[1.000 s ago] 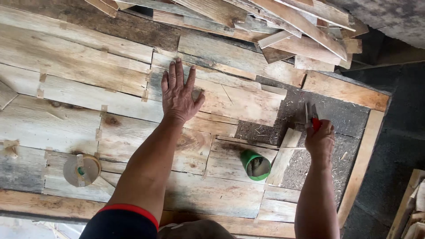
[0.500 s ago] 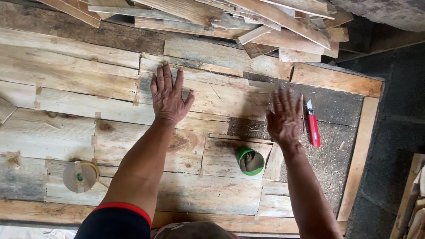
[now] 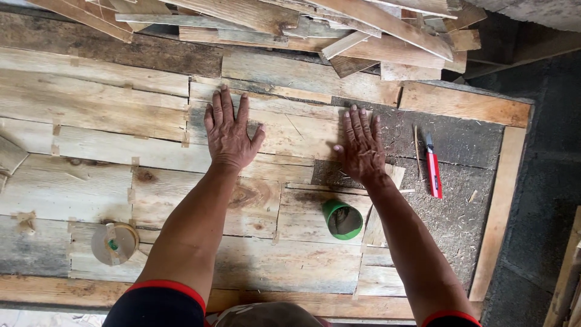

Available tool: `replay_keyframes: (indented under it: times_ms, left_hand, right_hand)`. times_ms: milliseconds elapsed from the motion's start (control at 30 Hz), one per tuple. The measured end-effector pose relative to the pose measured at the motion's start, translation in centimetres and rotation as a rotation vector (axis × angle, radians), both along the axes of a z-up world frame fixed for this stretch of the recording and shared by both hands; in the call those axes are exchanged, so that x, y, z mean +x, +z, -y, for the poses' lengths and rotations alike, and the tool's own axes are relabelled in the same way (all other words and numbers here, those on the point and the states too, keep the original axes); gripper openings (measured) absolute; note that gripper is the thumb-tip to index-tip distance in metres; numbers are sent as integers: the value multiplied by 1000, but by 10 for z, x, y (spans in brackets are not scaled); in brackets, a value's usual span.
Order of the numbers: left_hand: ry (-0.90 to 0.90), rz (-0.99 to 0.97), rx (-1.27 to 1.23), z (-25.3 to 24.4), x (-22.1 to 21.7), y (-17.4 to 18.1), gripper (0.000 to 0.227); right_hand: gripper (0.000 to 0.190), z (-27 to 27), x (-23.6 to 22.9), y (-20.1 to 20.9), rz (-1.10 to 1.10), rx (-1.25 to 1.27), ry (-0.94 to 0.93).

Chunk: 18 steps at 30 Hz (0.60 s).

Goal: Cutting and marking wood pieces to fit into a larger assembly.

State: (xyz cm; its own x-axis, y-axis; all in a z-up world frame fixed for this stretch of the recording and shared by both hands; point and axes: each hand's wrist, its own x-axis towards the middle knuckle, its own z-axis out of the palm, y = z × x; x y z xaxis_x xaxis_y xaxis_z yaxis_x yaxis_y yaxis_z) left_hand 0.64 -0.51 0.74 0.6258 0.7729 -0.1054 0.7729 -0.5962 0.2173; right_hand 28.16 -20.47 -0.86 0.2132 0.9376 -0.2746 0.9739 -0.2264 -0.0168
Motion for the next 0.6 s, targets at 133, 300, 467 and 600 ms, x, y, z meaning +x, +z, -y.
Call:
replay_keyframes:
  times_ms: [133, 300, 467, 600]
  left_hand:
    - [-7, 10, 17, 1, -1, -3, 84]
    - [-5, 20, 16, 1, 4, -1, 82]
    - [72, 3, 24, 6, 19, -6, 77]
    - [99, -33, 115, 16, 33, -23, 78]
  right_hand:
    - [80, -1, -3, 1, -35, 6, -26]
    - [76, 4, -2, -2, -126, 114, -58]
    - [77, 2, -4, -1, -113, 91, -65]
    - [76, 4, -4, 3, -121, 127, -67]
